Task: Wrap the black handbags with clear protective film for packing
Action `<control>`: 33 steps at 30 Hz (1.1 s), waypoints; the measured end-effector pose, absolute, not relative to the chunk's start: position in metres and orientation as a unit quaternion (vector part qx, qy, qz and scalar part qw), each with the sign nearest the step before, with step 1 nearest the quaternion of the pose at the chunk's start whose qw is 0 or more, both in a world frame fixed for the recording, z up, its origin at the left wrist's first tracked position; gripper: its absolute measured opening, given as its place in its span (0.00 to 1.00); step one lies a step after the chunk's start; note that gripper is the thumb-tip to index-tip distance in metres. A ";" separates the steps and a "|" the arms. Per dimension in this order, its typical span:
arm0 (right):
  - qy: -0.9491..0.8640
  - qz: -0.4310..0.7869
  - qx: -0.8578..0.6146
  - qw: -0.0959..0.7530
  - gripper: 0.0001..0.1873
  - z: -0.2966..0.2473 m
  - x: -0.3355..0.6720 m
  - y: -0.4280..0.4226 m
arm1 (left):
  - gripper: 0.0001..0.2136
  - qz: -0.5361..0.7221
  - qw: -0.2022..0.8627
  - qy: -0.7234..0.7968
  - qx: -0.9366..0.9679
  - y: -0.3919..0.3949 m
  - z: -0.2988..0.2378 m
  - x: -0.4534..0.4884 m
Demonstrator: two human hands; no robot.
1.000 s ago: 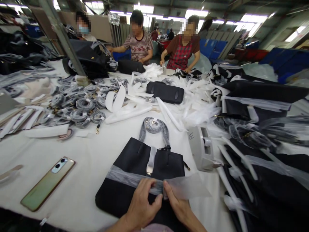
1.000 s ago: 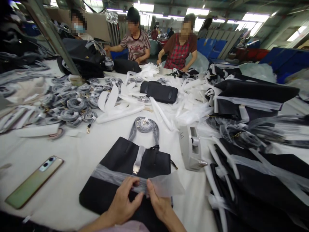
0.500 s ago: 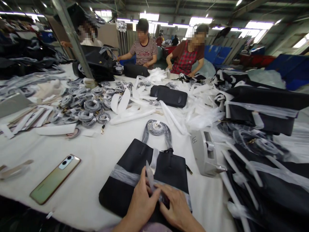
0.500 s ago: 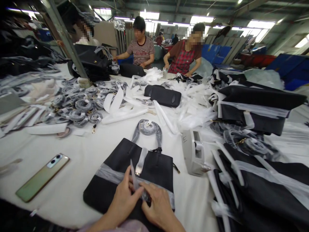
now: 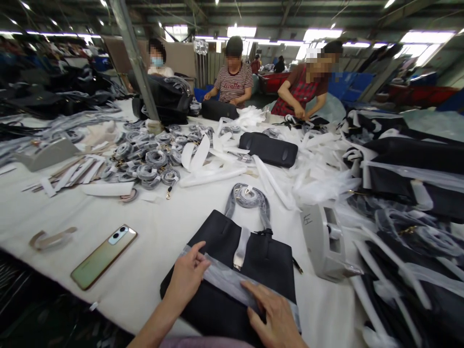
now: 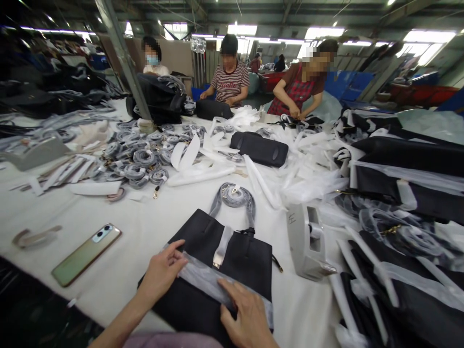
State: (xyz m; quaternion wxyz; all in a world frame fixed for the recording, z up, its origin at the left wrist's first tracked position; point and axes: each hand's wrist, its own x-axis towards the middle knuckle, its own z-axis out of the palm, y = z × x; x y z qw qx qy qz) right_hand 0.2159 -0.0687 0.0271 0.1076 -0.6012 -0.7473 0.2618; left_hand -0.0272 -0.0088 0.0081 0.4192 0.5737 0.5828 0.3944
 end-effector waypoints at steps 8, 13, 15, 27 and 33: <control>-0.765 0.248 -0.579 0.134 0.22 0.024 0.218 -0.066 | 0.20 0.331 0.221 0.581 0.710 -0.009 -0.005 -0.029; -0.746 0.283 -0.577 0.176 0.18 0.030 0.222 -0.059 | 0.20 0.282 0.240 0.580 0.725 -0.003 -0.001 -0.032; -0.760 0.277 -0.555 0.196 0.16 0.037 0.218 -0.052 | 0.20 0.266 0.251 0.578 0.729 -0.002 0.003 -0.033; -0.898 0.096 -0.423 0.082 0.23 0.003 0.148 -0.018 | 0.14 0.313 0.178 0.587 0.725 -0.020 0.017 -0.034; -0.887 0.137 -0.431 0.090 0.25 0.005 0.150 -0.017 | 0.25 0.225 0.115 0.489 0.835 -0.071 -0.009 -0.027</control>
